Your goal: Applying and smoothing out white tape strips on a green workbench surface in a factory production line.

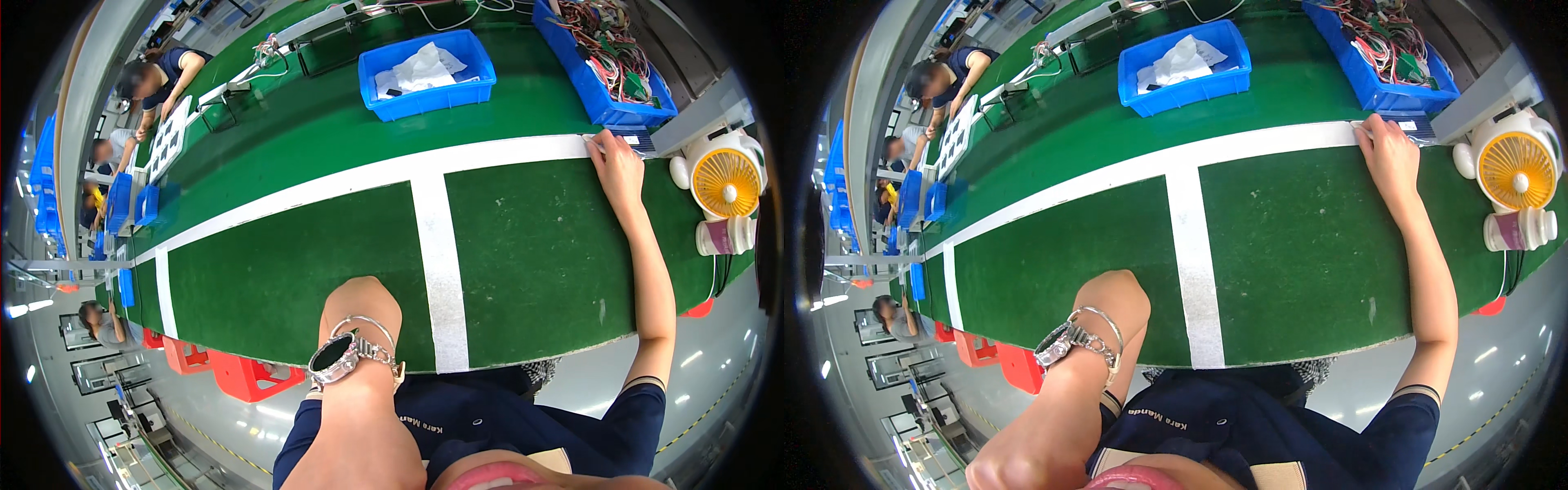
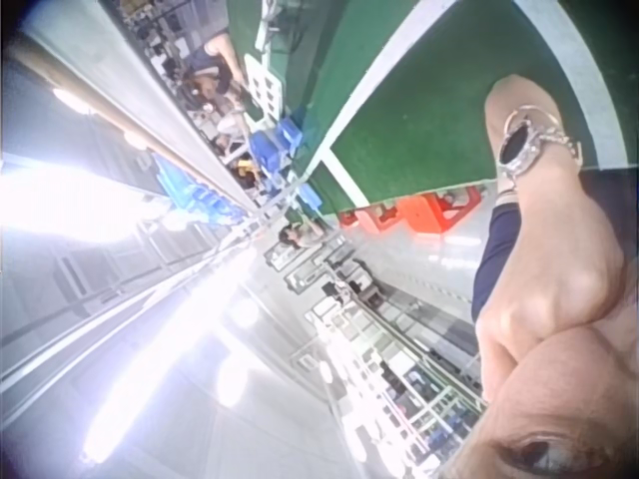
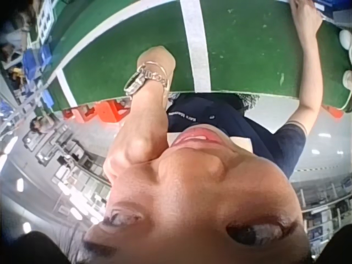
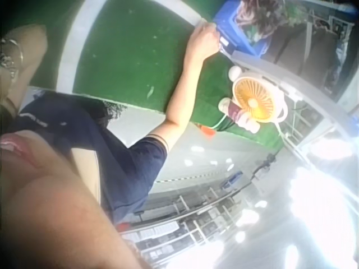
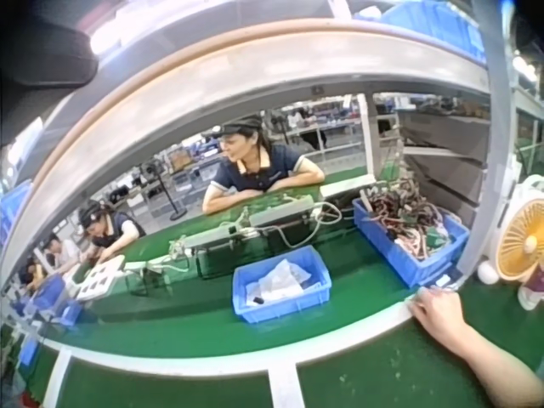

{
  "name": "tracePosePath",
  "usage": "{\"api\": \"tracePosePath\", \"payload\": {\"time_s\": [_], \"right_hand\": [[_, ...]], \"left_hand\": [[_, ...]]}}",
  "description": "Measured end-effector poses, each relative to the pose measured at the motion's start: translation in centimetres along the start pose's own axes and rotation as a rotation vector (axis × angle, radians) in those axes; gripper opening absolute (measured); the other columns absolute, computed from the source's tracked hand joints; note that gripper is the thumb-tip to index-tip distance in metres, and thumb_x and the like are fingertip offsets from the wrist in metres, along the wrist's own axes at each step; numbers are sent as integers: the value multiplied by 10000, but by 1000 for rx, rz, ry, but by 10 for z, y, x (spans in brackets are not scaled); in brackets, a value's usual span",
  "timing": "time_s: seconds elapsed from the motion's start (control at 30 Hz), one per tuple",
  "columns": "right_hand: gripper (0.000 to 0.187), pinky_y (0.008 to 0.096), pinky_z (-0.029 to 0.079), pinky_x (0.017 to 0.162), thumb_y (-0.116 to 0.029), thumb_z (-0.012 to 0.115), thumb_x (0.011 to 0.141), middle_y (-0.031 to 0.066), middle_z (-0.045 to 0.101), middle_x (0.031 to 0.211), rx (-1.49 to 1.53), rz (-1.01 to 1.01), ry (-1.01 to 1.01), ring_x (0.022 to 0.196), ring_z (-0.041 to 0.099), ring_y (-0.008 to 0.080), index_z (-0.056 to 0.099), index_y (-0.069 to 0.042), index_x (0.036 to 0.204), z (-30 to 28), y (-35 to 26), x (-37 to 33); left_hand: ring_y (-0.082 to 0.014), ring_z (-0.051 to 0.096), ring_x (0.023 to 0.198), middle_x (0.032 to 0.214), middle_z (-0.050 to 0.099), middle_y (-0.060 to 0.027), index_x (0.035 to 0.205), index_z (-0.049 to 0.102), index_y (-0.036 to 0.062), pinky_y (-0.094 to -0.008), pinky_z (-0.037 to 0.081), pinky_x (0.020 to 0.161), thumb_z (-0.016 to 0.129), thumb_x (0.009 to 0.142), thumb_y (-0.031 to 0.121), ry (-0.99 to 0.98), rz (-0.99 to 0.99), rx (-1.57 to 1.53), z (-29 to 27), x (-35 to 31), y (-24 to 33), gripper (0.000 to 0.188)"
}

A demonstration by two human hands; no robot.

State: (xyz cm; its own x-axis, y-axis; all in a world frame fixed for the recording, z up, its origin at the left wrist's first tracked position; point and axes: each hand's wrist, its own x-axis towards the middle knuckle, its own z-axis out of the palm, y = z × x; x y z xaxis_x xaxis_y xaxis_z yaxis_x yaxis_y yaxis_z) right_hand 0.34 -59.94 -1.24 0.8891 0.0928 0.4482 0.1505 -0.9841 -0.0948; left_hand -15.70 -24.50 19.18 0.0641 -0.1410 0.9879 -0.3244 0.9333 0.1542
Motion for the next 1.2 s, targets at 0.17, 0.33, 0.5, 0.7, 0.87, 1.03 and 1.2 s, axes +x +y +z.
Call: {"api": "tracePosePath", "payload": {"time_s": [0.17, 0.33, 0.5, 0.7, 0.87, 1.03, 1.2], "right_hand": [[182, 453, 514, 647, -219, 670, 923, 119, 642, 765, 13, -33, 29, 773, 655, 318, 585, -60, 898, 8, 11, -5], [191, 494, 522, 701, -194, 650, 927, 168, 643, 805, 180, -11, 36, 800, 641, 371, 556, -28, 918, 11, -11, -12], [222, 487, 532, 671, -197, 659, 903, 173, 630, 769, 195, -138, 21, 773, 654, 372, 533, -17, 871, 10, -32, -9], [206, 494, 538, 610, -192, 646, 893, 166, 632, 714, 33, 40, 25, 694, 663, 372, 542, -16, 864, 2, -3, -6], [190, 490, 549, 654, -173, 655, 867, 167, 641, 723, 167, -71, 62, 749, 677, 353, 553, -13, 875, 16, -44, -6], [202, 489, 542, 627, -178, 657, 866, 169, 641, 713, 61, 8, -4, 735, 676, 367, 547, -9, 870, 1, -26, 0], [192, 500, 539, 614, -158, 664, 856, 178, 639, 700, 108, -15, 25, 694, 670, 384, 544, -10, 872, 19, -31, -9]], "left_hand": [[-93, 531, 578, 686, 554, 47, 702, 585, 187, -286, 371, 457, 479, 853, 72, -46, 10, -118, -8, -1, -3, 217], [-102, 521, 545, 652, 542, 29, 684, 577, 179, -296, 364, 437, 462, 863, 56, -20, 14, -197, -16, 7, -15, 245], [-112, 512, 519, 625, 522, 10, 671, 558, 174, -307, 336, 409, 452, 862, 29, 14, 749, 186, -17, 1, -38, 263], [-117, 502, 513, 624, 506, 12, 670, 534, 176, -310, 320, 403, 461, 862, 24, 4, 173, -155, -8, 4, -25, 255], [-117, 505, 518, 633, 509, 9, 682, 531, 174, -311, 329, 404, 460, 863, 38, 18, 99, -148, -4, 2, -23, 237], [-115, 504, 518, 633, 498, 13, 689, 540, 171, -309, 343, 408, 459, 867, 46, -50, 129, -225, -7, 4, -23, 232], [-117, 501, 515, 637, 495, 15, 693, 545, 167, -302, 341, 406, 453, 876, 55, -25, 103, -240, -10, 7, -31, 234]]}}
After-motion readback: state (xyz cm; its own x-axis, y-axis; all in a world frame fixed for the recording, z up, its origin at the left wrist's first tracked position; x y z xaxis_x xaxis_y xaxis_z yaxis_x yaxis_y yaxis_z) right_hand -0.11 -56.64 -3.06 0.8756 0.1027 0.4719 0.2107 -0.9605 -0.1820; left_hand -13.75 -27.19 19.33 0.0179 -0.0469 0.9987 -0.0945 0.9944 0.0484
